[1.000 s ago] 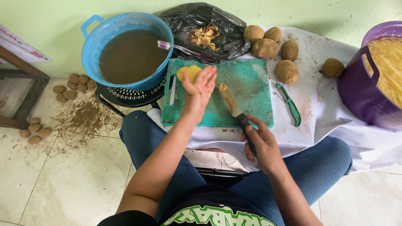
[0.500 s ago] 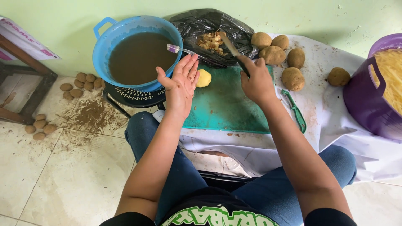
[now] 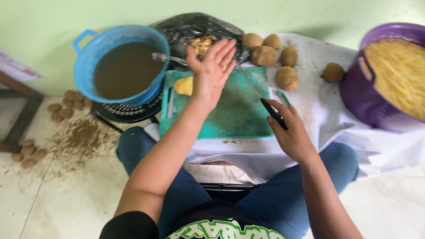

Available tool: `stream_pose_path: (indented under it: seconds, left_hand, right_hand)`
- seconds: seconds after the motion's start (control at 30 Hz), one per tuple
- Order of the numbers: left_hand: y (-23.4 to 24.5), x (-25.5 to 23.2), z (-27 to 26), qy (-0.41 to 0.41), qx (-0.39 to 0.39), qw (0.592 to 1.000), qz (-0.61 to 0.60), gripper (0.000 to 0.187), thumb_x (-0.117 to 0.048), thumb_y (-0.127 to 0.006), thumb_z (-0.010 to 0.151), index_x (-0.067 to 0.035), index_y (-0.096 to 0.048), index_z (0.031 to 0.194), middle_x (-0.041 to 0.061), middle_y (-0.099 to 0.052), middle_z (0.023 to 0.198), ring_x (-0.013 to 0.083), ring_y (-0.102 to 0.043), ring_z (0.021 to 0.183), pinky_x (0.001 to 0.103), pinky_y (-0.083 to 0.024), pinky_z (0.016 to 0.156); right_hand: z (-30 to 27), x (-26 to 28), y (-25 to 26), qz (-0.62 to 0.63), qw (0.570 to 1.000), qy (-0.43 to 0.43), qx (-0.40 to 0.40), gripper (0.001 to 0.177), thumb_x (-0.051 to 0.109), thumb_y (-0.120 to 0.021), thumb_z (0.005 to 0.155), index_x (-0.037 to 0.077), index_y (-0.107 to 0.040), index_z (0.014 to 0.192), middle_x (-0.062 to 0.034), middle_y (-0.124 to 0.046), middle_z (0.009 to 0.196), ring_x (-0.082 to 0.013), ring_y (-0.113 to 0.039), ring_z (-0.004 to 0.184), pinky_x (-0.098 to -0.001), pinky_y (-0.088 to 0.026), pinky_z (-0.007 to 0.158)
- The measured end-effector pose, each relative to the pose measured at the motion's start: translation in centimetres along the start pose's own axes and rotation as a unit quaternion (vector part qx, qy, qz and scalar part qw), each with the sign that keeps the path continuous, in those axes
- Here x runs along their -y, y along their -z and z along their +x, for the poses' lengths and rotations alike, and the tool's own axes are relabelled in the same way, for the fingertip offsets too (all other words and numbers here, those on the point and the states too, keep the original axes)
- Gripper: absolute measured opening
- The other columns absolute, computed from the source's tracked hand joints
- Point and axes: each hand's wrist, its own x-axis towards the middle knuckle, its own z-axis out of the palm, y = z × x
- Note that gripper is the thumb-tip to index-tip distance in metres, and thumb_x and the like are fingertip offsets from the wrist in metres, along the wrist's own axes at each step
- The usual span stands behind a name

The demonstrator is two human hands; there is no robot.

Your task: Peeling a potato with a hand peeler and then slicing it into thin strips using a kitchen knife on a cutting board.

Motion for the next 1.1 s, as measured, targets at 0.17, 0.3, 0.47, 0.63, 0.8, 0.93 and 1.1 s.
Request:
stream_pose_path:
  seconds: [0.17,0.3,0.47,0.63,0.8,0.93,1.1]
  left_hand:
    - [-11.1,10.5,6.0,0.036,0.106,0.984,0.14,0.065,-0.043,-0.035,0.102,-0.001,-0.038,0.152,0.02,-0.044,0.159,0.0332,-0.042,0.15,0.046,-0.035,0.124]
    - [-23.5,16.5,7.7,0.063,0.204,0.899,0.382,0.096,-0.067,-0.031,0.077,-0.003,-0.046,0.146,0.019,-0.061,0.147,0.018,-0.07,0.108,0.024,-0.041,0.054]
    - [-28.9,29.5,11.2,0.064,0.355,0.814,0.456,0.094,-0.072,-0.029,0.075,-0.003,-0.062,0.128,0.0,-0.061,0.074,0.0135,-0.061,0.066,0.024,-0.045,0.056]
    - [-28.3,38.3,12.8,0.072,0.434,0.693,0.571,0.033,-0.044,-0.039,0.096,-0.016,-0.053,0.087,-0.003,-0.05,0.069,0.0117,-0.045,0.058,0.031,-0.038,0.057]
    - [-29.3,32.7,11.3,0.196,0.512,0.253,0.797,0.074,-0.056,-0.034,0.109,-0.035,0.012,0.164,-0.001,0.027,0.169,0.0356,0.024,0.155,0.071,0.018,0.116]
    - [-26.8,37.6,14.9,0.184,0.447,0.244,0.841,0.086,-0.067,-0.052,0.103,-0.047,0.007,0.162,-0.002,0.018,0.172,0.0363,0.007,0.158,0.077,-0.009,0.116]
    - [-22.2,46.8,19.3,0.073,0.477,0.387,0.786,0.073,-0.038,-0.078,0.096,-0.055,-0.032,0.15,0.004,-0.043,0.153,0.0358,-0.051,0.14,0.064,-0.044,0.106]
  right_hand:
    - [-4.4,-3.6,3.8,0.094,0.993,-0.066,-0.025,0.048,0.02,-0.057,0.099,0.023,-0.057,0.147,0.0012,-0.056,0.114,-0.0113,-0.05,0.101,-0.0243,-0.036,0.098]
    - [-6.3,-6.4,5.6,0.146,0.986,-0.075,-0.016,0.047,0.02,-0.057,0.099,0.02,-0.058,0.146,-0.0007,-0.059,0.096,-0.0116,-0.05,0.085,-0.0226,-0.037,0.085]
    - [-6.3,-9.6,6.6,0.228,0.974,-0.008,0.015,0.041,0.021,-0.055,0.1,0.011,-0.058,0.14,-0.0025,-0.063,0.11,-0.0122,-0.056,0.105,-0.0277,-0.041,0.097]
    - [-6.2,-12.8,6.7,0.293,0.956,0.006,0.025,0.041,0.018,-0.054,0.1,0.005,-0.06,0.138,-0.0066,-0.061,0.146,-0.0179,-0.051,0.137,-0.0382,-0.04,0.116]
    - [-6.4,-13.2,7.0,0.346,0.936,-0.003,0.065,0.031,0.016,-0.051,0.103,0.006,-0.065,0.128,-0.0039,-0.069,0.128,-0.0162,-0.062,0.119,-0.0356,-0.053,0.101]
    - [-6.1,-13.7,6.7,0.333,0.94,0.024,0.066,0.033,0.019,-0.05,0.104,0.006,-0.063,0.131,-0.0045,-0.067,0.132,-0.017,-0.061,0.122,-0.0368,-0.05,0.105]
    - [-5.9,-12.2,7.2,0.361,0.928,0.092,0.01,0.041,0.002,-0.055,0.098,-0.001,-0.06,0.139,-0.0207,-0.072,0.109,-0.0317,-0.068,0.106,-0.0491,-0.054,0.085]
